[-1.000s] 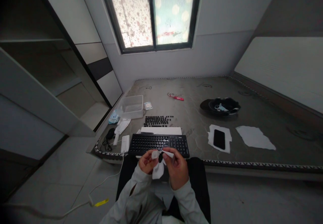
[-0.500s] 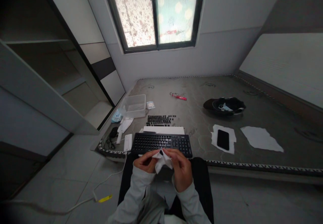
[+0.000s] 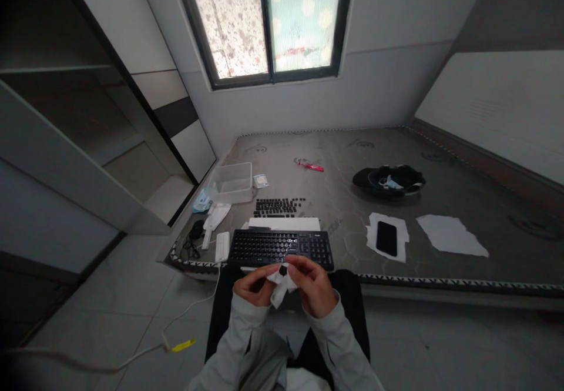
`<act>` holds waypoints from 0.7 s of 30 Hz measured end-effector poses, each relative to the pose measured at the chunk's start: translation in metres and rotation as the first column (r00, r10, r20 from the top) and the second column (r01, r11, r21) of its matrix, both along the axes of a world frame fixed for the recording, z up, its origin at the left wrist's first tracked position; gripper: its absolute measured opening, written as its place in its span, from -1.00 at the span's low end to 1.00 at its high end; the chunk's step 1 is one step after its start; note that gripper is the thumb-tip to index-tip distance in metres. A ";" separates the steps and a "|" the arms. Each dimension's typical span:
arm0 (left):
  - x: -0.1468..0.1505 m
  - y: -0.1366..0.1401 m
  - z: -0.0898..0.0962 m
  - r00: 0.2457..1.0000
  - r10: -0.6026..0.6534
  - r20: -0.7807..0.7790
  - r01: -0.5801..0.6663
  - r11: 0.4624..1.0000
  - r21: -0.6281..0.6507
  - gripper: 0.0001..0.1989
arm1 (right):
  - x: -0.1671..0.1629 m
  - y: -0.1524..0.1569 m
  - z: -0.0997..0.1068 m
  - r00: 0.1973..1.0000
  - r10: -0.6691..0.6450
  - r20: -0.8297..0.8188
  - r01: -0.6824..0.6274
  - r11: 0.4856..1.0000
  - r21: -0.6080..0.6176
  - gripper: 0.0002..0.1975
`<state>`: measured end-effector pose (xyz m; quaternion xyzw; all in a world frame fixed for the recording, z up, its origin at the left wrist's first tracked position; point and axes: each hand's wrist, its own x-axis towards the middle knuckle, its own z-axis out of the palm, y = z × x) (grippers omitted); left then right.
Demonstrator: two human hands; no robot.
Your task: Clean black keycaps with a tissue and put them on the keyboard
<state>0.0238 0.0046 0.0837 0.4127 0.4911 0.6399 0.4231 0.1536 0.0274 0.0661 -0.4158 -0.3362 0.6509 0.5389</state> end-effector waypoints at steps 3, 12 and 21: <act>0.007 0.001 -0.002 0.986 0.043 0.158 -0.028 0.995 -0.096 -0.87 | -0.003 -0.002 -0.003 0.998 -0.041 0.041 0.039 0.999 0.035 -0.63; 0.010 0.002 -0.007 0.942 -0.129 0.311 0.200 0.958 -0.206 -0.55 | -0.003 -0.001 0.011 0.983 -0.080 0.164 0.076 0.997 0.029 -0.64; 0.003 0.008 -0.019 0.925 -0.011 0.379 0.118 0.959 -0.258 -0.53 | -0.005 -0.004 0.007 0.983 0.000 0.184 -0.019 0.995 0.100 -0.66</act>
